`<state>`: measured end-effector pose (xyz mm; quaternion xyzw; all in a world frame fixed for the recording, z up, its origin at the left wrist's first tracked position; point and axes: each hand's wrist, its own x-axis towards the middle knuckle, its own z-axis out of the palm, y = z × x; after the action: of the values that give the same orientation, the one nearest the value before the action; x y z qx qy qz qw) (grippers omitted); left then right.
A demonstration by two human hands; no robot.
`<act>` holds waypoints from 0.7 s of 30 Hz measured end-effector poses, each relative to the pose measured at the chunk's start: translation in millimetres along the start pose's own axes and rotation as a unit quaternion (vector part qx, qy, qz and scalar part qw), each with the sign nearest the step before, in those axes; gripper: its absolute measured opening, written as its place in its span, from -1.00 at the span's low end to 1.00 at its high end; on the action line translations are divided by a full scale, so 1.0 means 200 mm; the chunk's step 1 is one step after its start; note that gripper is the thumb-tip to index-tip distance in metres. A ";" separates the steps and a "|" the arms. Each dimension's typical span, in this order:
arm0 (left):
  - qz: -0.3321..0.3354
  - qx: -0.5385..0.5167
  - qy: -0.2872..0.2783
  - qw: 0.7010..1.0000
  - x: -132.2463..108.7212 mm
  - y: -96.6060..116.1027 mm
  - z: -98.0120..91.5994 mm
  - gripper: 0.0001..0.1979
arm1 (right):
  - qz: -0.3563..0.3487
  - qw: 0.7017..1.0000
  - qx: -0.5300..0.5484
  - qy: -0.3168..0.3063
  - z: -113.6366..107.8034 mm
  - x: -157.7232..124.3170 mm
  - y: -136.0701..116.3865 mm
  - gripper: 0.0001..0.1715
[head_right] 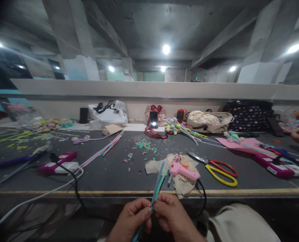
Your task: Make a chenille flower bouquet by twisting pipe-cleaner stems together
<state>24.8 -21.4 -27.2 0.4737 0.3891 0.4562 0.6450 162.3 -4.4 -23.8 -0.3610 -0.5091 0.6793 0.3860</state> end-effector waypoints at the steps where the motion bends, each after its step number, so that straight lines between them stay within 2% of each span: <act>1: -0.004 -0.005 -0.001 1.000 0.00 0.00 0.00 -0.70 | 0.022 0.999 0.033 0.003 0.00 0.01 0.00 -0.68; 4: -0.026 -0.048 -0.016 0.998 -0.01 0.02 0.01 -0.70 | 0.029 0.994 0.102 0.011 -0.01 0.01 0.02 -0.75; 9: -0.082 -0.114 -0.066 0.988 0.00 0.01 0.01 -0.74 | 0.005 0.986 0.163 -0.018 -0.01 0.02 0.06 -0.79; 18: -0.151 -0.213 -0.150 0.954 0.01 -0.05 0.00 -0.76 | 0.000 0.992 0.128 -0.019 0.00 0.00 0.05 -0.74; 21: -0.158 -0.215 -0.148 0.952 0.01 -0.05 0.00 -0.76 | -0.011 0.994 0.111 -0.018 0.00 0.00 0.04 -0.72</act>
<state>27.7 -21.1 -36.5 0.3182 0.2518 0.3458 0.8460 160.9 -5.3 -30.8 -0.2981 -0.4410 0.7337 0.4223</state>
